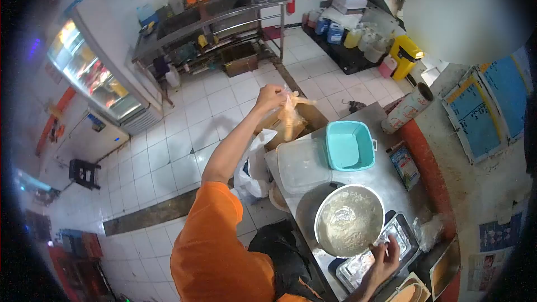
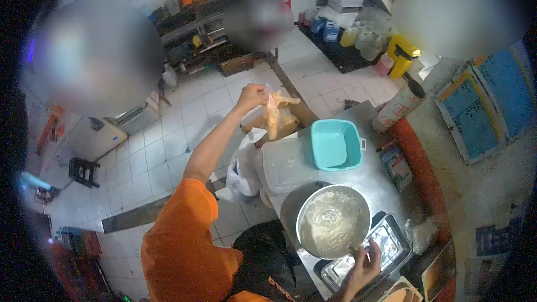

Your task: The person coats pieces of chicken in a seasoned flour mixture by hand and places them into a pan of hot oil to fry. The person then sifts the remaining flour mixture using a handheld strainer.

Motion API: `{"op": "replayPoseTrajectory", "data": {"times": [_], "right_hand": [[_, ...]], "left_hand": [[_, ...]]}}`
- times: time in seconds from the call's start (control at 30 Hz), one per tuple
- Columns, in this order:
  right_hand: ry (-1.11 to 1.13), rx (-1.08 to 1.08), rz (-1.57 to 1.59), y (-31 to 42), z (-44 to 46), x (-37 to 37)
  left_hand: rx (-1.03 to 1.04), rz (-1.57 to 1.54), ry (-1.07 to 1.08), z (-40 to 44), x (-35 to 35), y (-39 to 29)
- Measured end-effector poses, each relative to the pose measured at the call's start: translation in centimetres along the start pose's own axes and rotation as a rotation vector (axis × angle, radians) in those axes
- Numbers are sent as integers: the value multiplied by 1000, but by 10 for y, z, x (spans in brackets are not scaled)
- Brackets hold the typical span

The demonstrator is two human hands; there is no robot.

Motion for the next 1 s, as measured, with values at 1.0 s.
{"op": "replayPoseTrajectory", "data": {"times": [1.0], "right_hand": [[-1105,1017,-223,-196,-413,-128]], "left_hand": [[934,-650,986,-123,184,-548]]}}
Point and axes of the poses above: each hand's wrist, its own z-axis towards the middle knuckle, its own x-axis out of the palm, y = z × x, the point moved 6 cm from there along z, towards the middle knuckle, and after that the axes turned 5 degrees about -x, right-handed, at the moved point
